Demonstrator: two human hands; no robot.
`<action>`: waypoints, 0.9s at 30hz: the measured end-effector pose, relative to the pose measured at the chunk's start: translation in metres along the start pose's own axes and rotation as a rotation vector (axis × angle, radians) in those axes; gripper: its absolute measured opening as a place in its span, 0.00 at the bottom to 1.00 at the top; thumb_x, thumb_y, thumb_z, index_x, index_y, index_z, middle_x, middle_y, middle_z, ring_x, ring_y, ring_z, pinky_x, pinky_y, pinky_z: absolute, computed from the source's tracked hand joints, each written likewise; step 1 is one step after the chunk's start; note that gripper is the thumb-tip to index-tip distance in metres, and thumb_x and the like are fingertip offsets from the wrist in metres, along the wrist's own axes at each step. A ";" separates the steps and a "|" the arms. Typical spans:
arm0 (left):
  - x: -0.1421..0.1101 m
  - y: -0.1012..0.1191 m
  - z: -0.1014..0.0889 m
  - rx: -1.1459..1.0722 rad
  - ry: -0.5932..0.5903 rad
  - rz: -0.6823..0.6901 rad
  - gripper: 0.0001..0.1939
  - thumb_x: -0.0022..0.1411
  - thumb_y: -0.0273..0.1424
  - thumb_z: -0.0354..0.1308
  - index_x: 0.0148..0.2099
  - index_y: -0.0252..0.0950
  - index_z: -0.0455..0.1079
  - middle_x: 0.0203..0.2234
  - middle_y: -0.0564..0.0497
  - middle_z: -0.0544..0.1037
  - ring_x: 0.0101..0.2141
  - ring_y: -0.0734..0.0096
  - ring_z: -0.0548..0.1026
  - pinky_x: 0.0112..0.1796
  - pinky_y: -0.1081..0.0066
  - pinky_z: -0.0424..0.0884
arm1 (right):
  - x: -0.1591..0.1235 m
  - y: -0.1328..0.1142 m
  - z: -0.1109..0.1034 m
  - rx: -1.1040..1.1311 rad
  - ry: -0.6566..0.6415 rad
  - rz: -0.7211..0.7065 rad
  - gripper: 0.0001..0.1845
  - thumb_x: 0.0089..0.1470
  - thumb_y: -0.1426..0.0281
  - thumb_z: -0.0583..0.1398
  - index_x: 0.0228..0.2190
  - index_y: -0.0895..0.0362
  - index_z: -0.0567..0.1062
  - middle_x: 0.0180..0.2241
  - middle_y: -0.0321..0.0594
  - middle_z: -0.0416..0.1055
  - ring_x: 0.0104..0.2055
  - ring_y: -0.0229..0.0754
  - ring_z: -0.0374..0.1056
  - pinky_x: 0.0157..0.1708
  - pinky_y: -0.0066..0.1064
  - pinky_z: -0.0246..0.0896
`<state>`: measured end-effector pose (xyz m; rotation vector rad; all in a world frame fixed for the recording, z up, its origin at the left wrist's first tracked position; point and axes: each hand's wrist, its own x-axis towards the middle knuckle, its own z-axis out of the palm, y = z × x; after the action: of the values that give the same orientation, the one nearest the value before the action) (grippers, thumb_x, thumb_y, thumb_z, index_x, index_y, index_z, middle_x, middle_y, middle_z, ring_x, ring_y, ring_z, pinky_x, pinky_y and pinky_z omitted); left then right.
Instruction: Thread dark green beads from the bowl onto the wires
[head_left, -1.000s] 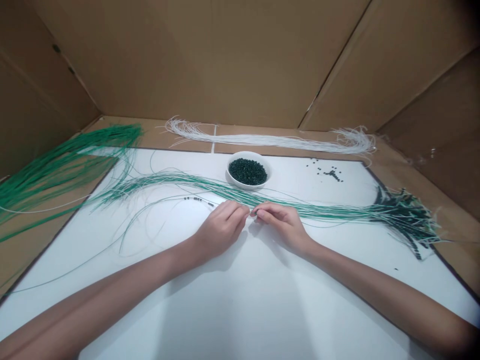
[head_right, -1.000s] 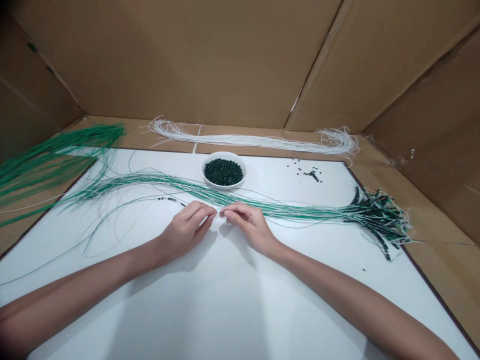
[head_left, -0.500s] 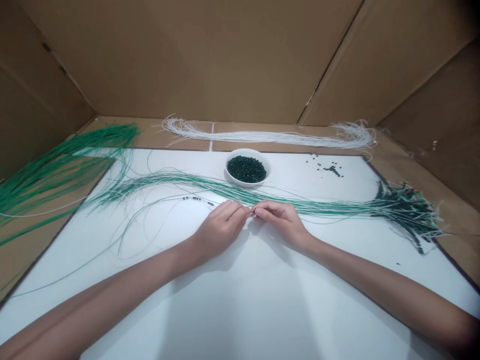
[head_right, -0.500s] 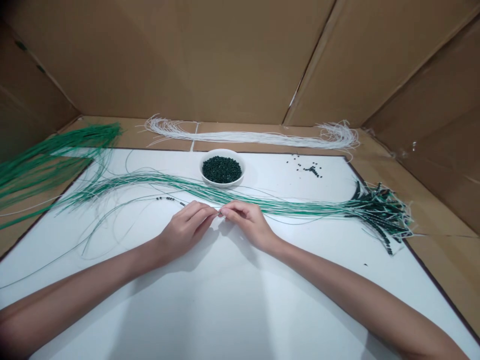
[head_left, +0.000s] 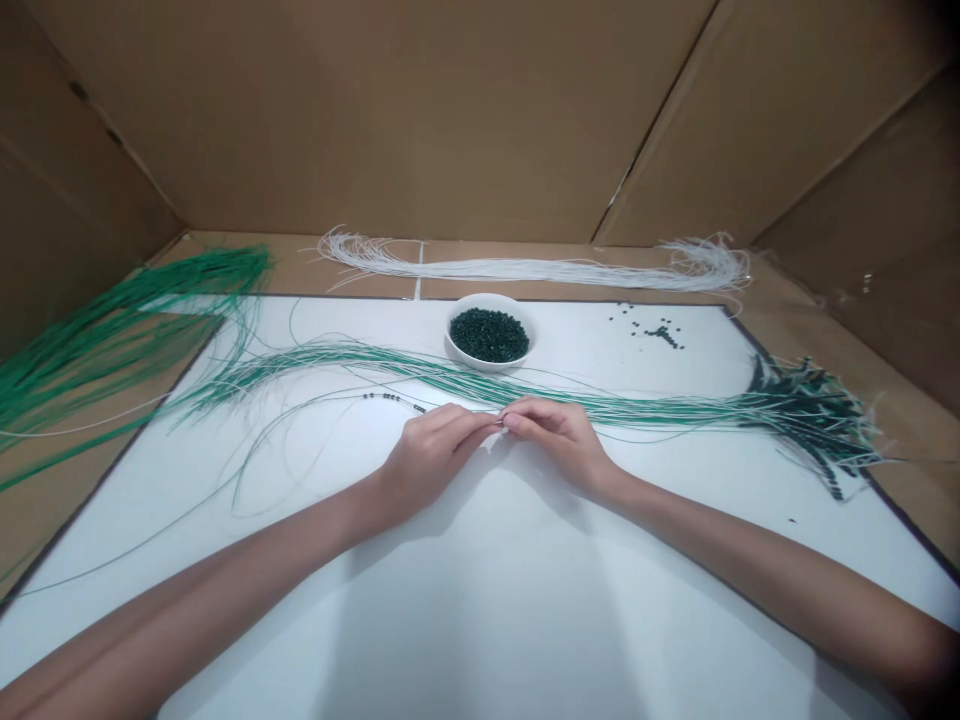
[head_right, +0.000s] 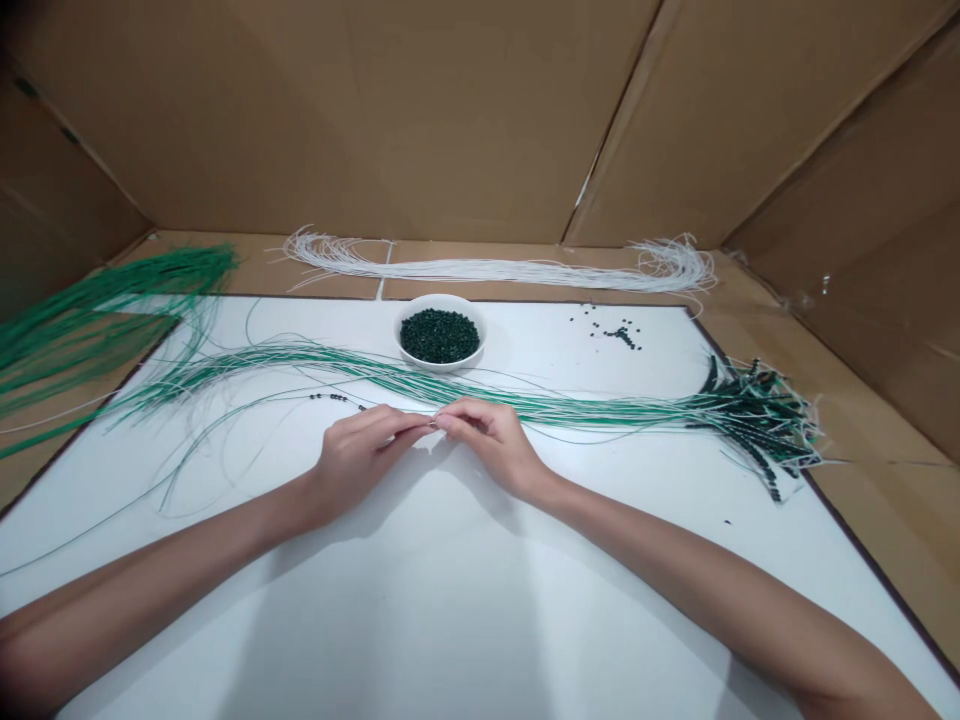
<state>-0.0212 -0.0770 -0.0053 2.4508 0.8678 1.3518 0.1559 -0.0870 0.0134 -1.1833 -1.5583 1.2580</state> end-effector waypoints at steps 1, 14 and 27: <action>0.000 0.000 0.000 0.009 0.005 0.000 0.07 0.54 0.24 0.56 0.38 0.36 0.68 0.29 0.54 0.76 0.28 0.81 0.72 0.31 0.80 0.69 | 0.000 0.000 0.000 -0.007 0.005 -0.007 0.09 0.48 0.65 0.57 0.24 0.57 0.73 0.27 0.36 0.69 0.31 0.36 0.63 0.32 0.26 0.56; 0.004 0.003 -0.001 0.046 0.025 -0.008 0.02 0.55 0.25 0.55 0.32 0.35 0.68 0.24 0.55 0.76 0.25 0.80 0.72 0.28 0.80 0.69 | 0.000 0.000 0.001 -0.039 0.035 0.026 0.11 0.47 0.63 0.57 0.25 0.57 0.74 0.27 0.38 0.70 0.31 0.38 0.64 0.31 0.28 0.57; 0.002 0.001 -0.001 0.051 -0.018 -0.050 0.02 0.55 0.25 0.54 0.31 0.35 0.68 0.24 0.55 0.74 0.25 0.80 0.71 0.29 0.80 0.67 | 0.000 0.000 0.002 -0.025 0.051 0.043 0.11 0.46 0.63 0.58 0.24 0.58 0.74 0.26 0.38 0.70 0.30 0.37 0.64 0.30 0.27 0.56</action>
<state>-0.0213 -0.0766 -0.0029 2.4583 0.9642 1.3037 0.1544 -0.0874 0.0133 -1.2615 -1.5232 1.2293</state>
